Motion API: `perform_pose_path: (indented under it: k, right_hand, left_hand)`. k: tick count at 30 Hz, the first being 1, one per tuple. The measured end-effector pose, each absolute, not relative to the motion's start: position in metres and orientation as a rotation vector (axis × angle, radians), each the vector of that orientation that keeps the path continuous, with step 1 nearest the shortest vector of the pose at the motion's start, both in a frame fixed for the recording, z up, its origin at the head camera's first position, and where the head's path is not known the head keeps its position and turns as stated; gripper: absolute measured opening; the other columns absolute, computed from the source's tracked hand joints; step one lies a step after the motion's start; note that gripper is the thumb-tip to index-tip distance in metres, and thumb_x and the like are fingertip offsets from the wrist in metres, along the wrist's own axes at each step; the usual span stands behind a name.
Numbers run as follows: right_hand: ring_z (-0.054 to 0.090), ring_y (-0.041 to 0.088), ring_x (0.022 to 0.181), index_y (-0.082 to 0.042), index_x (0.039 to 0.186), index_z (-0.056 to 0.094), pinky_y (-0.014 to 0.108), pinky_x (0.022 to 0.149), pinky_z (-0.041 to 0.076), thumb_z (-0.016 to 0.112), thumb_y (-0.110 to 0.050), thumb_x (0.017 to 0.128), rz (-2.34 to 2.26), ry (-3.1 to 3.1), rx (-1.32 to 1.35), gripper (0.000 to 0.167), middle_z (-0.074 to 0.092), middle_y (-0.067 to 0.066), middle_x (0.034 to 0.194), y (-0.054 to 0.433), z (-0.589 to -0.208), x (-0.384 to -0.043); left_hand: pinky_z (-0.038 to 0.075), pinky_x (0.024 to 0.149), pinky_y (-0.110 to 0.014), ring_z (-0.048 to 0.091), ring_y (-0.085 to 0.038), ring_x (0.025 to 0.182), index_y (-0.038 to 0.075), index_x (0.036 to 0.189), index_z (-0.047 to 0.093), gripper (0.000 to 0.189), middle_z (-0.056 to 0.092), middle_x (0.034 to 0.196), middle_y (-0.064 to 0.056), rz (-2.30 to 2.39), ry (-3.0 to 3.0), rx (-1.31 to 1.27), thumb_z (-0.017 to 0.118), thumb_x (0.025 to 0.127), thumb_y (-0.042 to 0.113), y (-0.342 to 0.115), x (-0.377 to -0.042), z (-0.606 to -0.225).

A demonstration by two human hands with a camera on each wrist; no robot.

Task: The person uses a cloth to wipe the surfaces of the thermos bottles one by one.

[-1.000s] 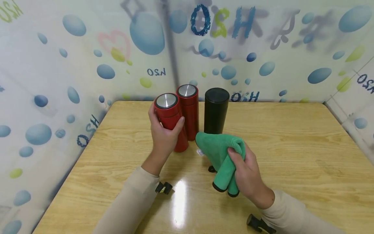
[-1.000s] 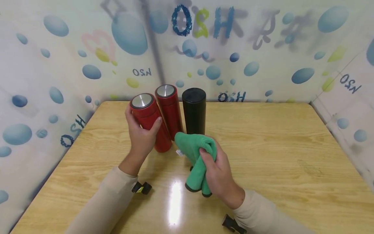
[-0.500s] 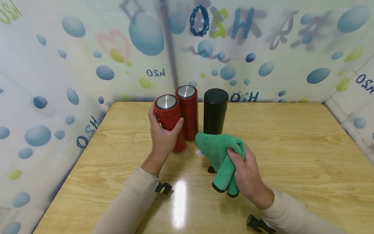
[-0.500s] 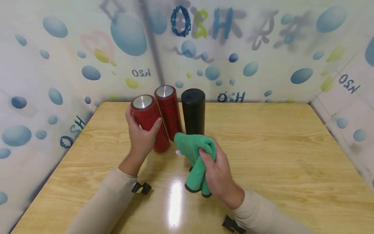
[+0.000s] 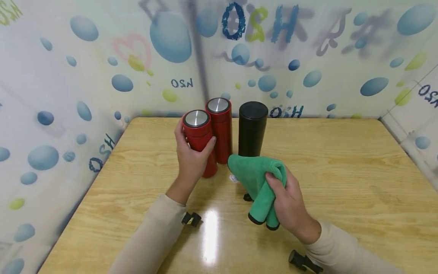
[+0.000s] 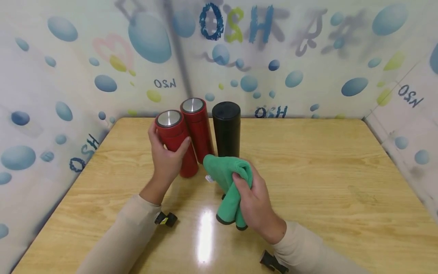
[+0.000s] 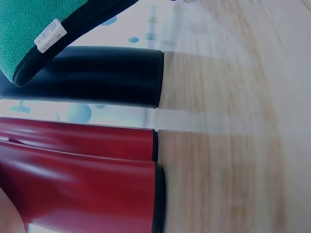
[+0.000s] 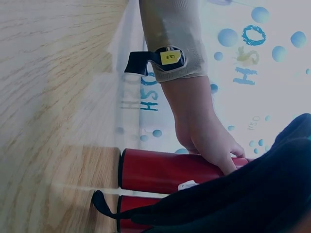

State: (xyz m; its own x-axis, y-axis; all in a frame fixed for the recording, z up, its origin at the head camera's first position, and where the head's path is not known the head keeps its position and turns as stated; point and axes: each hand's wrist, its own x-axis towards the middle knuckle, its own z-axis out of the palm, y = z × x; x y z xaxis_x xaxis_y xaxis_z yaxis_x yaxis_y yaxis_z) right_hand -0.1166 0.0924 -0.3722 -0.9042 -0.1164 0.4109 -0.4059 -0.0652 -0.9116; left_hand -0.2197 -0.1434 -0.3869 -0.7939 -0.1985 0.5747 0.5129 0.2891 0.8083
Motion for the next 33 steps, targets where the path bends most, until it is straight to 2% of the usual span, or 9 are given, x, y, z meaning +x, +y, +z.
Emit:
perform_pose_path:
  k: [8, 13, 16, 21, 26, 33]
  right_hand:
    - [0.064, 0.006, 0.105, 0.012, 0.121, 0.052, 0.018, 0.089, 0.054, 0.039, -0.003, 0.104, 2.043, -2.003, 0.559, 0.026, 0.066, -0.005, 0.112, 0.093, -0.37, -0.118]
    - [0.063, 0.007, 0.105, 0.011, 0.123, 0.051, 0.018, 0.089, 0.053, 0.038, -0.004, 0.105, 2.029, -2.014, 0.519, 0.027, 0.064, -0.003, 0.113, 0.094, -0.368, -0.118]
    - [0.06, 0.009, 0.11, 0.007, 0.133, 0.049, 0.017, 0.093, 0.051, 0.037, -0.008, 0.106, 2.039, -2.035, 0.483, 0.033, 0.061, 0.0, 0.123, 0.095, -0.366, -0.118]
    - [0.054, 0.013, 0.127, -0.005, 0.15, 0.039, 0.017, 0.101, 0.048, 0.033, -0.016, 0.109, 2.096, -1.982, 0.501, 0.043, 0.05, 0.006, 0.146, 0.095, -0.362, -0.118]
    - [0.051, 0.016, 0.136, -0.006, 0.153, 0.034, 0.023, 0.106, 0.047, 0.031, -0.012, 0.108, 2.105, -1.859, 0.548, 0.045, 0.049, 0.011, 0.15, 0.094, -0.36, -0.115]
    - [0.036, 0.022, 0.148, -0.003, 0.154, 0.032, 0.023, 0.114, 0.038, 0.035, 0.006, 0.103, 1.902, -1.867, 0.699, 0.053, 0.036, 0.017, 0.159, 0.089, -0.363, -0.112]
  left_hand:
    - [0.052, 0.101, -0.043, 0.049, -0.02, 0.129, 0.014, 0.15, 0.035, 0.083, 0.051, 0.142, -0.009, -1.208, -1.999, -0.377, 0.081, 0.081, 0.018, -0.144, -0.219, -0.388]
    - [0.049, 0.093, -0.046, 0.056, -0.033, 0.115, 0.008, 0.14, 0.046, 0.073, 0.059, 0.126, -0.018, -0.875, -1.916, -0.523, 0.08, 0.081, 0.033, -0.142, -0.215, -0.386]
    - [0.047, 0.086, -0.048, 0.058, -0.035, 0.107, 0.006, 0.132, 0.051, 0.066, 0.06, 0.118, -0.019, -0.723, -1.84, -0.667, 0.077, 0.082, 0.041, -0.139, -0.211, -0.382]
    - [0.045, 0.081, -0.048, 0.061, -0.031, 0.101, 0.012, 0.126, 0.06, 0.058, 0.065, 0.114, -0.016, -0.473, -1.773, -0.832, 0.077, 0.081, 0.044, -0.133, -0.201, -0.374]
    - [0.05, 0.085, -0.046, 0.063, -0.029, 0.103, 0.02, 0.126, 0.062, 0.06, 0.067, 0.116, -0.012, -0.295, -1.775, -0.906, 0.084, 0.074, 0.04, -0.126, -0.19, -0.367]
    - [0.051, 0.086, -0.043, 0.063, -0.027, 0.106, 0.026, 0.129, 0.062, 0.059, 0.067, 0.117, -0.01, -0.243, -1.798, -1.015, 0.085, 0.076, 0.041, -0.119, -0.183, -0.362]
